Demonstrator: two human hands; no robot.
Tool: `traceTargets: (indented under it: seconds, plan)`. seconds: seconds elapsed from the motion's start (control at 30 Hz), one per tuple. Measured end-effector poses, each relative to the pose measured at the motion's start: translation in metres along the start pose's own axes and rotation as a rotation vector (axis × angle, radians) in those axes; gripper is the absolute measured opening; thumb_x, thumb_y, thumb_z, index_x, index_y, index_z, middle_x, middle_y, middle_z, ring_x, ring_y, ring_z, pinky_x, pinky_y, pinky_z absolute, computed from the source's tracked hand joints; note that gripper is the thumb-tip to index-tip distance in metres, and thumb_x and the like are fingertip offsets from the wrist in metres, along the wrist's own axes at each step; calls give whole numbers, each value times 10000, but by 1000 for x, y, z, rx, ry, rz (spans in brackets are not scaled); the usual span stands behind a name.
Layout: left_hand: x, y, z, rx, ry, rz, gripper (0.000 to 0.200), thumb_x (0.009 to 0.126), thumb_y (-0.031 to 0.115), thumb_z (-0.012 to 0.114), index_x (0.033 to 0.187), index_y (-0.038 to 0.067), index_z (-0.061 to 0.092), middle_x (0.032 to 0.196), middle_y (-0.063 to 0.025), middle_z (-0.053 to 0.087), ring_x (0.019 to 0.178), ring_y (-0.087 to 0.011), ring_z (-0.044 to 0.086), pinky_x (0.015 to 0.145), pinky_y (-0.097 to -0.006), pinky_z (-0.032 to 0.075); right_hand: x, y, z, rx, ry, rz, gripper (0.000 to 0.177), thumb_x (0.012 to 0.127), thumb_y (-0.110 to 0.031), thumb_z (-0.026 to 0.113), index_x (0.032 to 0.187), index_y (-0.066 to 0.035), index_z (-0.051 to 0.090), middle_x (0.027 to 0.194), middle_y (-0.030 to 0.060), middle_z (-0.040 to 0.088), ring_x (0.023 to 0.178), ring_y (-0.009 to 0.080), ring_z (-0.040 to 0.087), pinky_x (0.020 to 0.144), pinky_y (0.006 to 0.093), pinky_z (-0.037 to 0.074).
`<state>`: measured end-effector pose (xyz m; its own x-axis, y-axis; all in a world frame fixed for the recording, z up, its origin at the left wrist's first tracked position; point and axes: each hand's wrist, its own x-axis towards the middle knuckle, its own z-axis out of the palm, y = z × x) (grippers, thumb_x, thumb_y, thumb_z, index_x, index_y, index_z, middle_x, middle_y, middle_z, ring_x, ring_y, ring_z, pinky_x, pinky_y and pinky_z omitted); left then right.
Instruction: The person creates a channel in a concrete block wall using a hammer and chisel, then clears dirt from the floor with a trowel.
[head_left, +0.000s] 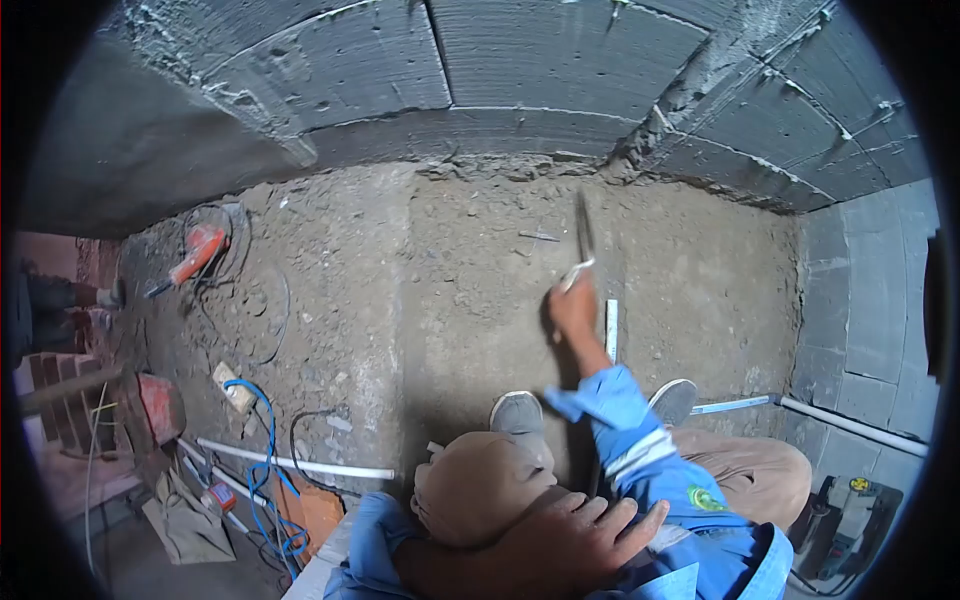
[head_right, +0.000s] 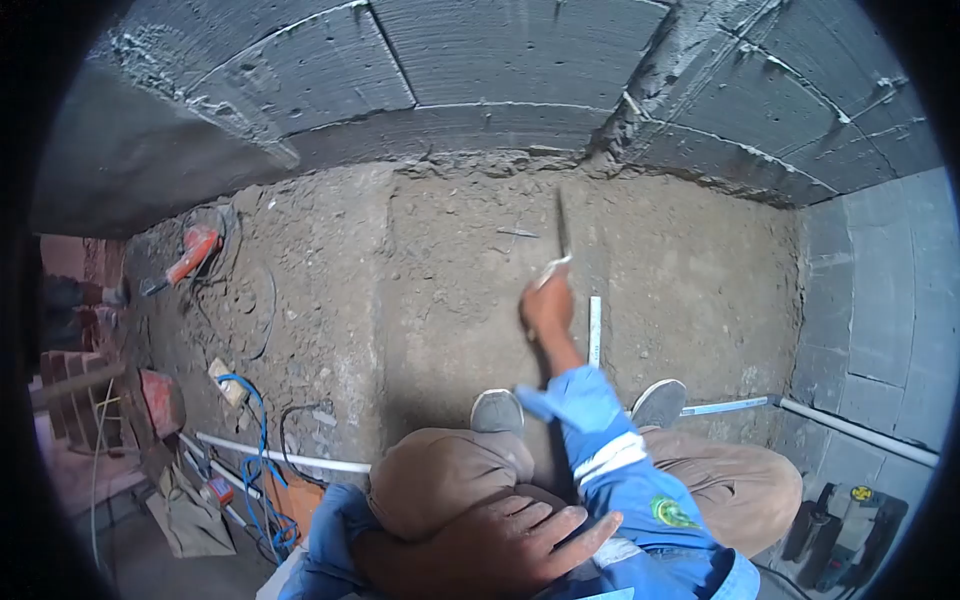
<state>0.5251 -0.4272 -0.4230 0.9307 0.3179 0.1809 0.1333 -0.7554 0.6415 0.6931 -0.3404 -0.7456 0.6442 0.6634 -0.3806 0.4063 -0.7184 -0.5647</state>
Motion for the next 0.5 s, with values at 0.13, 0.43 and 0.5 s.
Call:
traceTargets:
  seconds: [0.13, 0.43, 0.5]
  plan:
    - [0, -5, -5, -69, 125, -82, 325, 858, 233, 546, 1123, 77, 650, 691, -25, 551, 587, -124, 553, 558, -265, 443, 4, -31, 10, -102, -47, -7, 449, 831, -165, 598, 1180, 54, 421, 916, 301, 649, 863, 461, 642, 776, 523, 506]
    - [-14, -11, 35, 70, 107, -39, 340, 827, 195, 542, 1112, 40, 643, 660, -3, 523, 541, -93, 518, 491, -239, 403, 3, -51, -21, -66, -82, -114, 447, 829, -121, 584, 1195, 73, 416, 850, 301, 647, 793, 465, 647, 741, 549, 501]
    - [-15, -13, 36, 68, 137, -25, 328, 825, 170, 528, 1105, 41, 641, 657, 4, 511, 517, -91, 503, 475, -237, 390, -2, -42, 20, -176, -64, -126, 451, 828, -114, 557, 1201, 87, 400, 890, 299, 646, 841, 462, 639, 752, 542, 496]
